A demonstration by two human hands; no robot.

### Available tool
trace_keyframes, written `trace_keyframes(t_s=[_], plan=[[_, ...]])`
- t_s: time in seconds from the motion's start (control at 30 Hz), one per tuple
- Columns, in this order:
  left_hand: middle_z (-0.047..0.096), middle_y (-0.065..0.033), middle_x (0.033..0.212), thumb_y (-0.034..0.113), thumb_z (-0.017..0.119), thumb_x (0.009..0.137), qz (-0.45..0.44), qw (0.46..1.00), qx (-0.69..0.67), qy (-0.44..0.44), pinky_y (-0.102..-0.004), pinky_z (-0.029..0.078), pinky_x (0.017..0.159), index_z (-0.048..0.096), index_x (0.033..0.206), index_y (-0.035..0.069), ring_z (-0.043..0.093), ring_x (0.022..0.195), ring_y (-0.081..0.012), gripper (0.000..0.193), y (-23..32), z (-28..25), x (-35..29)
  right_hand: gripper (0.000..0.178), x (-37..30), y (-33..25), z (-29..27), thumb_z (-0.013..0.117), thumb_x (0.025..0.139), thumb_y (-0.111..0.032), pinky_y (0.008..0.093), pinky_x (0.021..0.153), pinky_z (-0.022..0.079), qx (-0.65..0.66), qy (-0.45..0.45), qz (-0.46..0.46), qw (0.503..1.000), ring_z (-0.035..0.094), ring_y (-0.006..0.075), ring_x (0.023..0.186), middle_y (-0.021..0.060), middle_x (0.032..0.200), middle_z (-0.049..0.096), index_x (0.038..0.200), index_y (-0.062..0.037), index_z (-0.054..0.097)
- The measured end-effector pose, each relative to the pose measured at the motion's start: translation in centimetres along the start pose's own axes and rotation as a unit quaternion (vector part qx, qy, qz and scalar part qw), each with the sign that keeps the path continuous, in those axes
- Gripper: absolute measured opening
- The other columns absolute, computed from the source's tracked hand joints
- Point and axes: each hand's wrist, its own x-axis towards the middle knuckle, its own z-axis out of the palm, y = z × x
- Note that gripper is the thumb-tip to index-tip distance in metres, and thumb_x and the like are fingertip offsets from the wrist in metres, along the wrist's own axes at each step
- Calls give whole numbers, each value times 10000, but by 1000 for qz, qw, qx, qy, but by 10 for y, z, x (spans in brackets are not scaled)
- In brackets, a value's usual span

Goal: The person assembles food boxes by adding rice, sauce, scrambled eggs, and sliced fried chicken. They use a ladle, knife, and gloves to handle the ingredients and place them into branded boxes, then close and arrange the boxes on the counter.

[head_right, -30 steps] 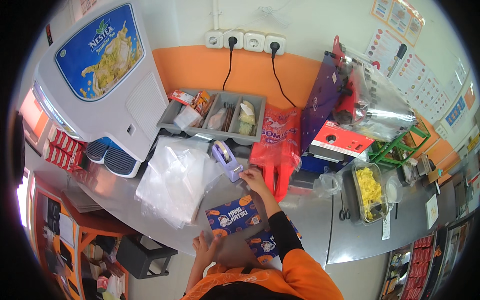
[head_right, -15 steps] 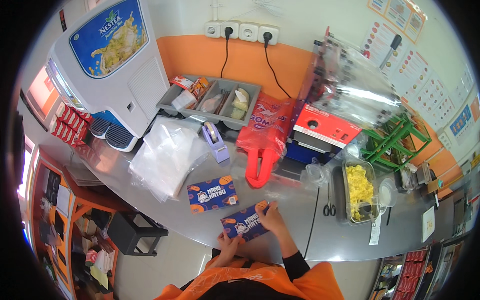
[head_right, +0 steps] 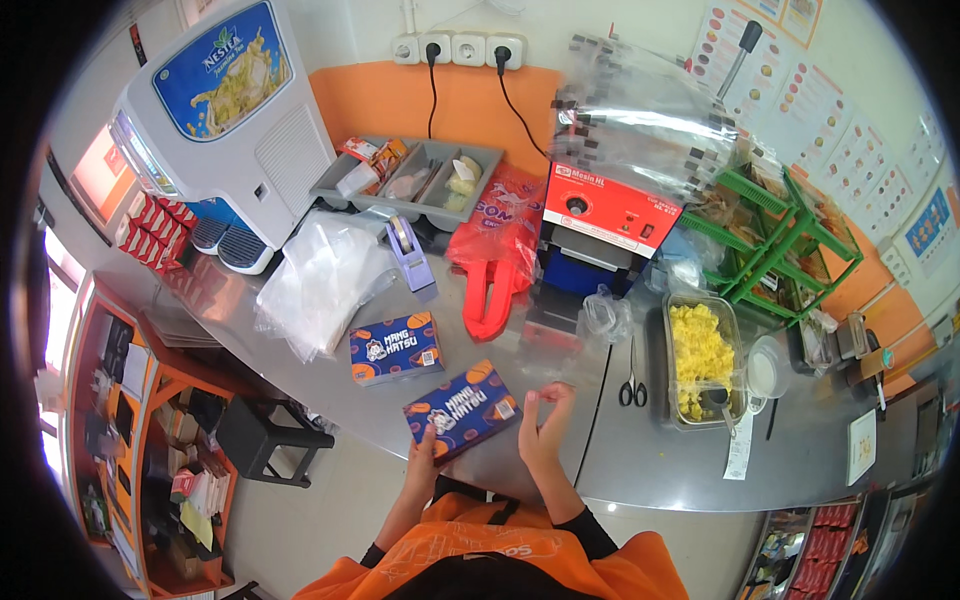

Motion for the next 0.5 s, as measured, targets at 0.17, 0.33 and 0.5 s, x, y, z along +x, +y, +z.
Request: trace_keyframes(t_s=[0.17, 0.33, 0.5], plan=[[583, -84, 1198, 498, 494, 941, -11, 999, -33, -29, -389, 506, 885, 436, 1297, 65, 597, 1067, -211, 564, 57, 10, -21, 142, -8, -58, -10, 642, 861, -108, 277, 576, 408, 189, -208, 58, 958, 495, 141, 615, 73, 728, 550, 814, -6, 557], [590, -80, 1183, 477, 486, 953, 4, 998, -30, -48, -357, 522, 859, 448, 1278, 64, 617, 1017, -186, 527, 97, 17, -25, 194, -18, -75, 21, 678, 848, -140, 247, 526, 389, 219, -246, 142, 933, 487, 91, 572, 41, 651, 559, 747, -4, 584], [576, -87, 1204, 421, 498, 962, -36, 995, -44, -88, -359, 537, 842, 422, 1294, 60, 619, 1028, -200, 496, 114, 7, -23, 199, -26, -64, 39, 751, 791, -160, 243, 555, 411, 160, -275, 258, 912, 515, 76, 616, 26, 683, 589, 779, -19, 611]])
